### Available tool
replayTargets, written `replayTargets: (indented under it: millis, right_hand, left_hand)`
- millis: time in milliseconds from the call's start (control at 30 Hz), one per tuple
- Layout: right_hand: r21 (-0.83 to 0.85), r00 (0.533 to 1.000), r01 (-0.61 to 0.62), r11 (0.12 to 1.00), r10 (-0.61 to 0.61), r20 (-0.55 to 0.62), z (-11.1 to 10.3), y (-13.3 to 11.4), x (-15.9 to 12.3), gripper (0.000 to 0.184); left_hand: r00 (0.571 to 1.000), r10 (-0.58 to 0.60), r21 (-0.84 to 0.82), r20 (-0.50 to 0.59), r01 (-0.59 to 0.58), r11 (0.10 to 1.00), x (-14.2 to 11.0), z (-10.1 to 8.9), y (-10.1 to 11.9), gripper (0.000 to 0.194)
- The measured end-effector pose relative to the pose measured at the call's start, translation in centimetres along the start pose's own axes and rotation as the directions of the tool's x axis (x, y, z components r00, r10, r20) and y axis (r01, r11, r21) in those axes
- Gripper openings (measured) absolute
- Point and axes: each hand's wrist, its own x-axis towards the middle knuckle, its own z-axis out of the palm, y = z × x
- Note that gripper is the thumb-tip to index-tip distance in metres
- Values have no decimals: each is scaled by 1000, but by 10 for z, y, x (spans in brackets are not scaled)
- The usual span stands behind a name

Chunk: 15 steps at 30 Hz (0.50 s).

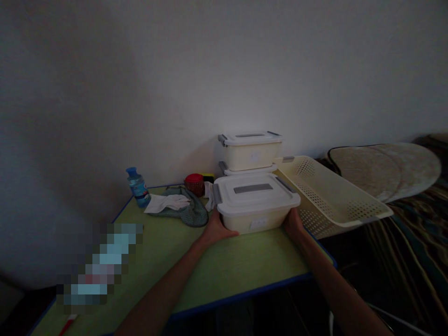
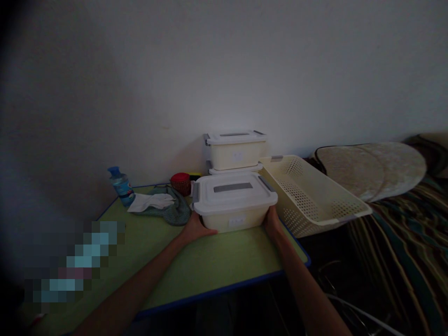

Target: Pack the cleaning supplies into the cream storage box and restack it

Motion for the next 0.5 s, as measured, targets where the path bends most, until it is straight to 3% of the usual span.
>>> replayTargets:
  millis: [300,500]
  right_hand:
    - [75,999,20,997,-17,-40,4,-4,-2,54]
    - [127,996,80,989,-77,-35,2,-13,3,40]
  left_hand:
    - [1000,21,13,18,-22,1000,-1,1,-5,92]
    - [978,37,-10,205,-36,999,0,-19,-2,106]
